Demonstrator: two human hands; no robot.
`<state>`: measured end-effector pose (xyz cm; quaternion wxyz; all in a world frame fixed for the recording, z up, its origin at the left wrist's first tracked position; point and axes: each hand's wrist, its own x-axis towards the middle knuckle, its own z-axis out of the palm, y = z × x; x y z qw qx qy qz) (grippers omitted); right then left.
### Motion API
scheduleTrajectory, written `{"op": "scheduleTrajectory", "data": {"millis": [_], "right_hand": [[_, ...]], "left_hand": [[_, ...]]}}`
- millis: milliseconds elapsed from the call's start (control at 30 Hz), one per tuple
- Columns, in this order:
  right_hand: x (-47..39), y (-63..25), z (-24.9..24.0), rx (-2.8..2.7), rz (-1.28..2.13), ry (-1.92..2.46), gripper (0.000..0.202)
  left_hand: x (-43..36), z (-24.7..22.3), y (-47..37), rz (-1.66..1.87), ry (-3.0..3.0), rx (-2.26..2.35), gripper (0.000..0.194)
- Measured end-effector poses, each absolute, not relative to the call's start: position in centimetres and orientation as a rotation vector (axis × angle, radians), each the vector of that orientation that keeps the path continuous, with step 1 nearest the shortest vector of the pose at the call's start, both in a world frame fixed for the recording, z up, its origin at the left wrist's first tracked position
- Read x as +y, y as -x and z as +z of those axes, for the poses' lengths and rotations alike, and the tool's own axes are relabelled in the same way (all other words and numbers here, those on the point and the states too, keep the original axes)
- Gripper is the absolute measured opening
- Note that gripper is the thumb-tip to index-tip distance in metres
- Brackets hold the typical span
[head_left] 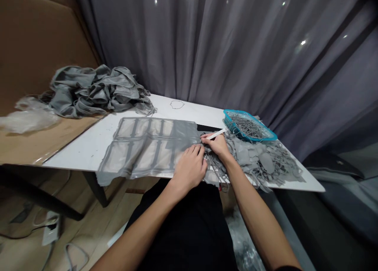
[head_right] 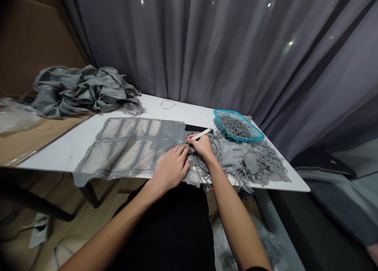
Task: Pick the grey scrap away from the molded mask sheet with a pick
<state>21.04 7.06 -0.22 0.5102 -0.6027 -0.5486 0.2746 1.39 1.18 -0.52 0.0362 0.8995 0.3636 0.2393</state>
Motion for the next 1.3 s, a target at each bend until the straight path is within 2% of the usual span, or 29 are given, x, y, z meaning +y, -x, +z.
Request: {"op": "scheduleTrajectory", "data": {"millis": [267, 533, 733, 900, 1133, 1300], "right_hand": [[6.92, -20.98, -0.18, -1.370, 0.624, 1.453, 0.010], [6.93, -21.15, -0.04, -1.325, 0.731, 1.431, 0.013], [6.89, -21.07, -0.03, -1.305, 0.746, 1.407, 0.023], [6.83, -20.98, -0.11, -1.306, 0.726, 1.375, 0.021], [6.62, -20.97, 0.01, -1.363, 0.687, 1.377, 0.033], [6.56, -20.55, 0.19, -1.408, 0.642, 1.366, 0.032]], "left_hand": [[1.19, -0.48, -1.42, 0.719, -2.774, 1.123, 0.050], [1.19, -0.48, -1.37, 0.750, -2.768, 1.115, 0.047], [1.21, -0.49, -1.35, 0.750, -2.774, 1.108, 0.046], [1.23, -0.57, -1.38, 0.752, -2.769, 1.104, 0.048], [1.26, -0.79, -1.39, 0.765, -2.759, 1.110, 0.047], [1.13, -0.44, -1.31, 0.738, -2.758, 1.111, 0.047]]}}
